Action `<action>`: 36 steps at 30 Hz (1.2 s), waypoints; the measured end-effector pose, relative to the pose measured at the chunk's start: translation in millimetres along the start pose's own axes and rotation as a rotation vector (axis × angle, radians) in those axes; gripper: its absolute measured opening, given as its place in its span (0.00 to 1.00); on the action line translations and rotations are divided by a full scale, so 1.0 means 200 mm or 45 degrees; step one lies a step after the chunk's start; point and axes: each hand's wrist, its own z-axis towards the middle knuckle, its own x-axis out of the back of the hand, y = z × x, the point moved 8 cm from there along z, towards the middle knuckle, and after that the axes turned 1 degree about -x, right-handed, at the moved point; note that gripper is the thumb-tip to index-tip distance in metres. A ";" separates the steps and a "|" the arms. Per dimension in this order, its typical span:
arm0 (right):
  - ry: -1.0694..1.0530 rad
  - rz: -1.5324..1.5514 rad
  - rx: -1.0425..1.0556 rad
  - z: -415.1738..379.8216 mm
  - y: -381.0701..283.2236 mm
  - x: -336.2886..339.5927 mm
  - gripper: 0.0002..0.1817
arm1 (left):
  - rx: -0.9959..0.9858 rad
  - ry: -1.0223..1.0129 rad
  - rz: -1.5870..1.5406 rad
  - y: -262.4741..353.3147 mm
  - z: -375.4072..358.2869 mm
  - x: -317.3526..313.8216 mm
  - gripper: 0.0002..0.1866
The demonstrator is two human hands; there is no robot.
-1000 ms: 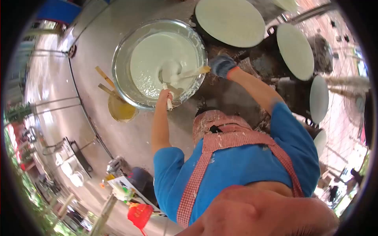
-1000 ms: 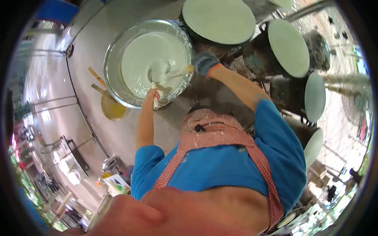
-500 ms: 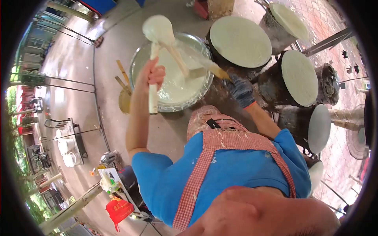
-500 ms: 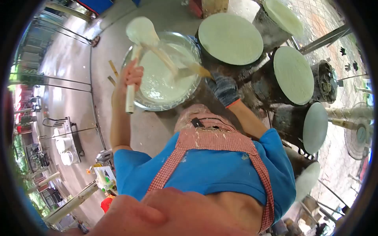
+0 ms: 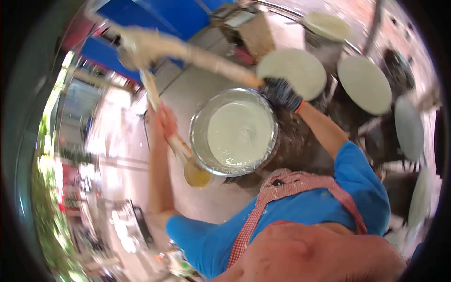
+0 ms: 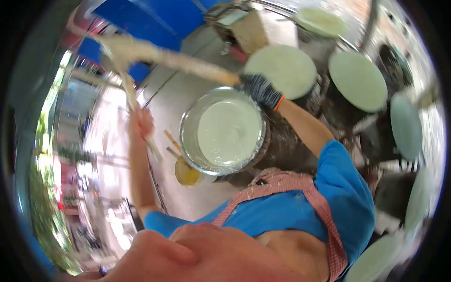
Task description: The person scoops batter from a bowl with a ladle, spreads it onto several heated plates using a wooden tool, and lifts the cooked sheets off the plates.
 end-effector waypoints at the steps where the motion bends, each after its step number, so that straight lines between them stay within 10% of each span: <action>1: -0.150 0.176 -0.309 -0.18 0.17 -0.16 0.17 | 0.367 -0.266 -0.322 -0.33 -0.01 0.00 0.06; 2: -0.389 0.091 -0.490 -0.37 0.32 -0.29 0.19 | 0.779 -0.518 -0.622 -0.55 -0.08 -0.06 0.10; 4: -0.230 -0.152 -0.379 -0.73 0.40 -0.15 0.20 | 1.120 0.054 -1.169 -0.73 -0.17 -0.22 0.15; 7: -0.048 -0.050 -0.723 -1.13 0.48 0.29 0.21 | 1.016 -0.050 -0.592 -0.86 -0.11 -0.40 0.16; 9: 0.073 -0.127 -0.727 -1.31 0.44 0.54 0.17 | 0.950 -1.001 -0.707 -0.78 -0.16 -0.82 0.17; 13: 0.550 0.109 -0.611 -1.60 0.50 0.85 0.12 | 0.764 -0.815 -0.560 -1.10 -0.10 -1.35 0.17; 14: 0.529 0.805 -0.943 -1.80 0.58 0.84 0.11 | 1.059 -0.976 -0.711 -1.30 -0.20 -1.57 0.15; 16: 0.582 -0.358 -0.612 -2.21 0.73 0.89 0.12 | 1.641 -0.944 -0.997 -1.54 -0.48 -1.94 0.16; 21: 0.531 -0.318 -1.609 -3.41 0.55 1.11 0.19 | 2.474 -0.719 -1.241 -2.10 -1.03 -2.68 0.15; 23: 0.485 -0.492 -1.874 -3.72 0.41 1.32 0.19 | 2.575 -1.031 -1.374 -2.15 -1.22 -3.00 0.13; 27: 0.682 -0.665 -2.241 -4.04 0.35 1.71 0.15 | 2.517 -1.488 -0.946 -2.20 -1.37 -3.55 0.11; 29: 1.353 -0.816 -1.610 -3.92 0.28 1.99 0.20 | 2.206 -1.582 -0.540 -2.40 -1.26 -3.84 0.06; 31: 1.526 -0.328 -0.912 -3.69 0.38 2.17 0.24 | 1.260 -1.668 0.034 -2.36 -1.17 -4.13 0.11; 33: 0.949 -1.145 -1.570 -3.60 0.67 2.21 0.22 | 1.106 -1.798 0.135 -2.48 -1.18 -4.34 0.16; 36: 0.977 -0.975 -1.697 -3.42 0.89 2.31 0.19 | 0.985 -1.724 0.247 -2.75 -1.15 -4.57 0.20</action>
